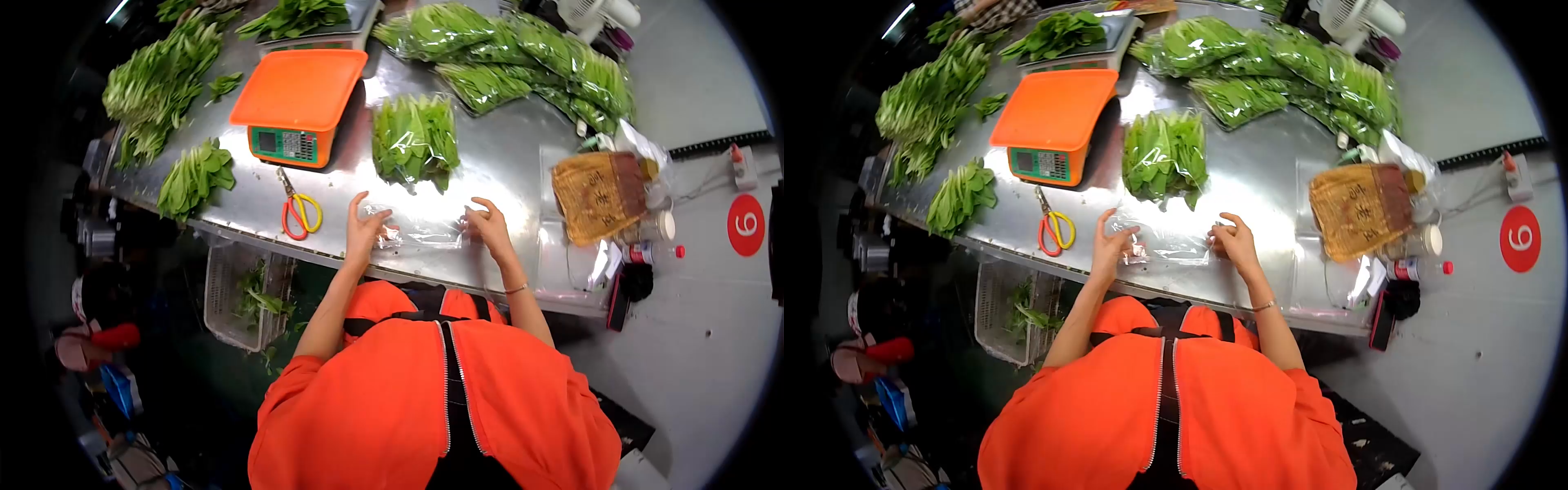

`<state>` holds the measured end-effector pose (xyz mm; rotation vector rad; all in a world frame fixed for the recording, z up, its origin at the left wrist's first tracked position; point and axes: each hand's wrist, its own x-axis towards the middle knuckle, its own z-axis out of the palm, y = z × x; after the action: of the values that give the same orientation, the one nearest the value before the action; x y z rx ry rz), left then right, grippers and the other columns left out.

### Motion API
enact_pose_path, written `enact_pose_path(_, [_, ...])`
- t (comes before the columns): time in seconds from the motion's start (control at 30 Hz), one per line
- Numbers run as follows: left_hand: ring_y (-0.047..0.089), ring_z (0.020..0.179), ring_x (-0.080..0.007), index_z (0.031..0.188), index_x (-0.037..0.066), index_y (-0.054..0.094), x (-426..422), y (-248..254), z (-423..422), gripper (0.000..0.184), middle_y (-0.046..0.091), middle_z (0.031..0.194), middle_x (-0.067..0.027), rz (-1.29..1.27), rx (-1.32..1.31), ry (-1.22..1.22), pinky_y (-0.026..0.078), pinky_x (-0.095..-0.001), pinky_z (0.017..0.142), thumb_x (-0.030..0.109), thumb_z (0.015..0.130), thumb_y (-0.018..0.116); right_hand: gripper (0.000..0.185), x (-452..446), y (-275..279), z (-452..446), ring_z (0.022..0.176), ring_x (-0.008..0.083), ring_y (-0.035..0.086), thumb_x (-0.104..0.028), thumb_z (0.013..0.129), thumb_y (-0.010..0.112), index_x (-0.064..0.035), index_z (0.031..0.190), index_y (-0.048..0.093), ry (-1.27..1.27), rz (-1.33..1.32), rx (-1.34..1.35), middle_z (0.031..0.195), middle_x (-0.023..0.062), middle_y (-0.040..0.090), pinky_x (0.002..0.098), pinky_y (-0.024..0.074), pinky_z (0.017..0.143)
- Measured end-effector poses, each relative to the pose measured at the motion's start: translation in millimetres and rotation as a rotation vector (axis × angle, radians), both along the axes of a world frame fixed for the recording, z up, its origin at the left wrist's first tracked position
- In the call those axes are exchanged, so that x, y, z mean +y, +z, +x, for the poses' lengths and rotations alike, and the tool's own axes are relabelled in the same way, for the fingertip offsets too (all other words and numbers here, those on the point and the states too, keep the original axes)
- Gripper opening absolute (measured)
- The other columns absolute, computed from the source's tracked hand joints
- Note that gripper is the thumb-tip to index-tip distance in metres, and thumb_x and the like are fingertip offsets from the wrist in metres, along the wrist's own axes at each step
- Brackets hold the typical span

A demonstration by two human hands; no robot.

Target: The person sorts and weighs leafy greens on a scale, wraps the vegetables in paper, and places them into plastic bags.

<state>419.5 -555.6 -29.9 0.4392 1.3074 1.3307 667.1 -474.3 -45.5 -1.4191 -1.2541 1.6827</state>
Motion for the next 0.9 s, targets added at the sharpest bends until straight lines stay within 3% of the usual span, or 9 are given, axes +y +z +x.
enact_pose_path(0.17, [0.063, 0.066, -0.0240, 0.131, 0.016, 0.014, -14, 2, -16, 0.063, 0.058, 0.098, -0.0223, -0.025, 0.060, -0.046, 0.053, -0.0293, 0.058, 0.004, 0.081, 0.050, 0.029, -2, 9, 6, 0.064, 0.0117, 0.059, -0.006, 0.080, 0.053, 0.0026, 0.107, 0.052, -0.111, 0.005, 0.026, 0.072, 0.0101, 0.063, 0.0236, 0.0464, 0.055])
enact_pose_path(0.2, [0.063, 0.067, -0.0222, 0.124, 0.008, 0.029, -17, 0, -16, 0.048, 0.060, 0.093, -0.0197, -0.083, 0.082, -0.032, 0.053, -0.0287, 0.058, 0.005, 0.081, 0.051, 0.026, 1, 1, 11, 0.066, 0.0126, 0.060, -0.006, 0.079, 0.054, 0.0018, 0.104, 0.054, -0.079, 0.128, -0.149, 0.075, 0.0105, 0.063, 0.0251, 0.0469, 0.057])
enact_pose_path(0.23, [0.063, 0.067, -0.0222, 0.124, 0.008, 0.029, -18, -6, -22, 0.048, 0.060, 0.093, -0.0197, -0.105, 0.077, -0.032, 0.053, -0.0287, 0.058, 0.005, 0.081, 0.051, 0.024, 0, 2, 10, 0.069, 0.0136, 0.060, -0.006, 0.078, 0.054, 0.0009, 0.101, 0.057, -0.038, 0.251, -0.323, 0.079, 0.0110, 0.063, 0.0266, 0.0473, 0.060])
enact_pose_path(0.3, [0.064, 0.069, -0.0173, 0.112, 0.003, 0.044, -20, -20, -38, 0.031, 0.063, 0.088, -0.0130, -0.193, -0.013, -0.243, 0.052, -0.0234, 0.056, 0.012, 0.084, 0.053, 0.020, -10, 19, -9, 0.073, 0.0161, 0.060, -0.008, 0.078, 0.055, -0.0008, 0.096, 0.059, -0.272, 0.724, -0.482, 0.086, 0.0097, 0.062, 0.0278, 0.0476, 0.064])
enact_pose_path(0.33, [0.064, 0.072, -0.0187, 0.096, 0.002, 0.054, -24, -12, -36, 0.019, 0.063, 0.087, -0.0116, -0.180, -0.016, -0.233, 0.052, -0.0234, 0.058, 0.017, 0.084, 0.054, 0.018, -17, 45, -22, 0.075, 0.0185, 0.059, -0.006, 0.079, 0.054, -0.0019, 0.096, 0.059, -0.247, 0.751, -0.444, 0.090, 0.0092, 0.060, 0.0270, 0.0472, 0.066])
enact_pose_path(0.43, [0.064, 0.072, -0.0204, 0.089, 0.000, 0.056, -28, 2, -42, 0.020, 0.062, 0.087, -0.0120, -0.240, -0.014, -0.318, 0.052, -0.0243, 0.059, 0.019, 0.084, 0.054, 0.014, -42, 67, -59, 0.073, 0.0180, 0.059, -0.004, 0.077, 0.057, -0.0033, 0.092, 0.059, 0.082, 0.758, -0.228, 0.091, 0.0088, 0.059, 0.0272, 0.0471, 0.063])
enact_pose_path(0.5, [0.064, 0.071, -0.0195, 0.089, 0.000, 0.058, -30, 4, -46, 0.025, 0.062, 0.087, -0.0122, -0.266, -0.015, -0.330, 0.052, -0.0232, 0.059, 0.024, 0.084, 0.055, 0.014, -55, 51, -82, 0.072, 0.0204, 0.058, -0.008, 0.075, 0.061, -0.0047, 0.089, 0.059, 0.283, 0.819, -0.216, 0.088, 0.0079, 0.058, 0.0289, 0.0466, 0.061])
enact_pose_path(0.67, [0.064, 0.070, -0.0182, 0.092, 0.001, 0.057, -30, 8, -53, 0.025, 0.061, 0.079, -0.0072, -0.287, -0.045, -0.365, 0.051, -0.0214, 0.057, 0.025, 0.084, 0.057, 0.014, -71, 39, -119, 0.071, 0.0236, 0.055, -0.012, 0.072, 0.063, -0.0056, 0.084, 0.059, 0.392, 0.988, -0.280, 0.081, 0.0064, 0.055, 0.0316, 0.0450, 0.061])
enact_pose_path(0.9, [0.063, 0.070, -0.0186, 0.087, -0.002, 0.056, -25, -4, -57, 0.024, 0.061, 0.078, -0.0109, -0.269, -0.095, -0.376, 0.052, -0.0247, 0.060, 0.022, 0.084, 0.055, 0.013, -75, 34, -141, 0.073, 0.0221, 0.053, -0.013, 0.071, 0.061, -0.0048, 0.078, 0.053, 0.433, 1.095, -0.369, 0.079, 0.0056, 0.051, 0.0318, 0.0428, 0.061])
